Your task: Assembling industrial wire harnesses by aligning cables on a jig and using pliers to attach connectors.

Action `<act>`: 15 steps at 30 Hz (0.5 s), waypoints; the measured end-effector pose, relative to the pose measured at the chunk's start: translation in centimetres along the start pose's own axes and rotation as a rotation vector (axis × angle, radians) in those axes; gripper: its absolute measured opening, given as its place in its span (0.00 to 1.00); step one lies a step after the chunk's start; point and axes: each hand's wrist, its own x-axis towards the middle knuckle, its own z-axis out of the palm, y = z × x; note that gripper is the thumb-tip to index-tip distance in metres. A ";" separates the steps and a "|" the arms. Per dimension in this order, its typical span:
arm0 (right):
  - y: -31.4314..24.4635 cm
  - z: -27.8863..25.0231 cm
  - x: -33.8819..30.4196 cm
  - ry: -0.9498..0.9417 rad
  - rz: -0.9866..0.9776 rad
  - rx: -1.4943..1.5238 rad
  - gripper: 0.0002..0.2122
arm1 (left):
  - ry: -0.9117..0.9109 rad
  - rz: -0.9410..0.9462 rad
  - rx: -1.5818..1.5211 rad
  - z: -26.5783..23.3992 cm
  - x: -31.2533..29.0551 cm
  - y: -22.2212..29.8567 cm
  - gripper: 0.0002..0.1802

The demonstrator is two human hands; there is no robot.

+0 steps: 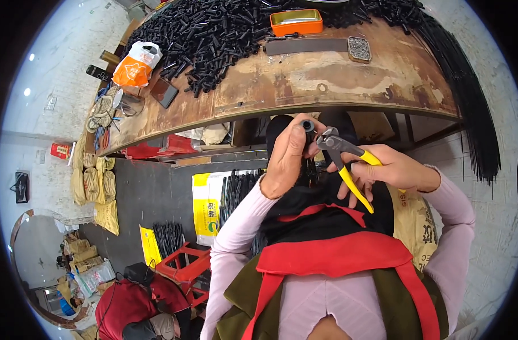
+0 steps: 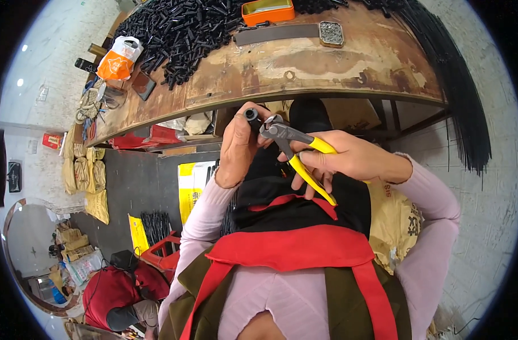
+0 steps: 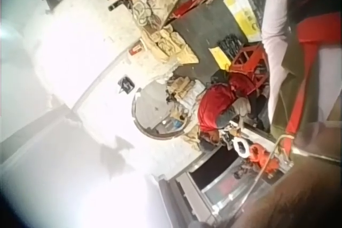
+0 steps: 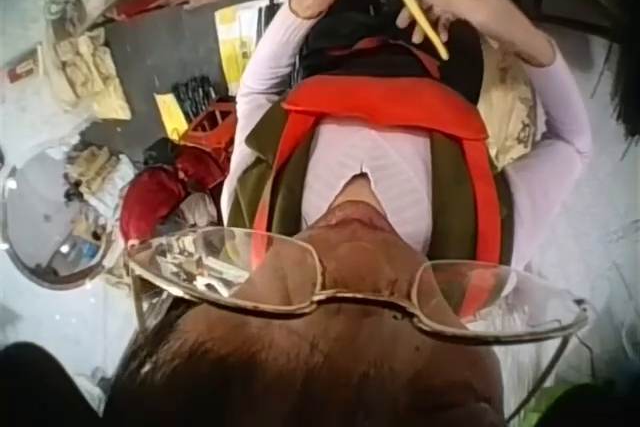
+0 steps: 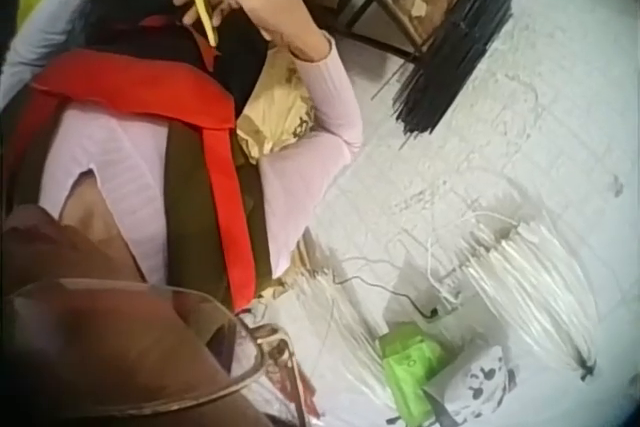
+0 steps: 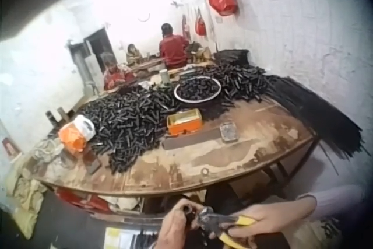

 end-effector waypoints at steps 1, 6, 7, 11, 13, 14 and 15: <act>0.2 -0.1 0.1 -0.026 0.013 0.049 0.19 | 0.010 -0.020 -0.001 0.0 -0.1 0.2 0.31; -0.7 -0.2 0.2 -0.088 0.119 0.130 0.20 | -0.011 -0.010 0.014 -0.1 -0.5 0.1 0.31; -0.9 -0.3 0.1 -0.099 0.142 0.148 0.20 | -0.011 -0.020 0.010 0.0 -0.4 0.2 0.31; -1.6 -0.6 0.2 -0.154 0.187 0.149 0.19 | -0.019 0.002 0.036 0.0 -0.5 0.5 0.30; -0.8 0.0 0.6 -0.121 0.160 0.155 0.18 | 0.023 -0.004 0.050 0.0 -0.8 0.7 0.30; -0.2 0.3 0.8 -0.082 0.130 0.160 0.18 | 0.020 0.003 0.053 0.1 -0.7 0.6 0.30; 0.6 0.8 1.1 -0.046 0.080 0.196 0.16 | 0.057 0.011 0.063 0.2 -0.7 0.5 0.30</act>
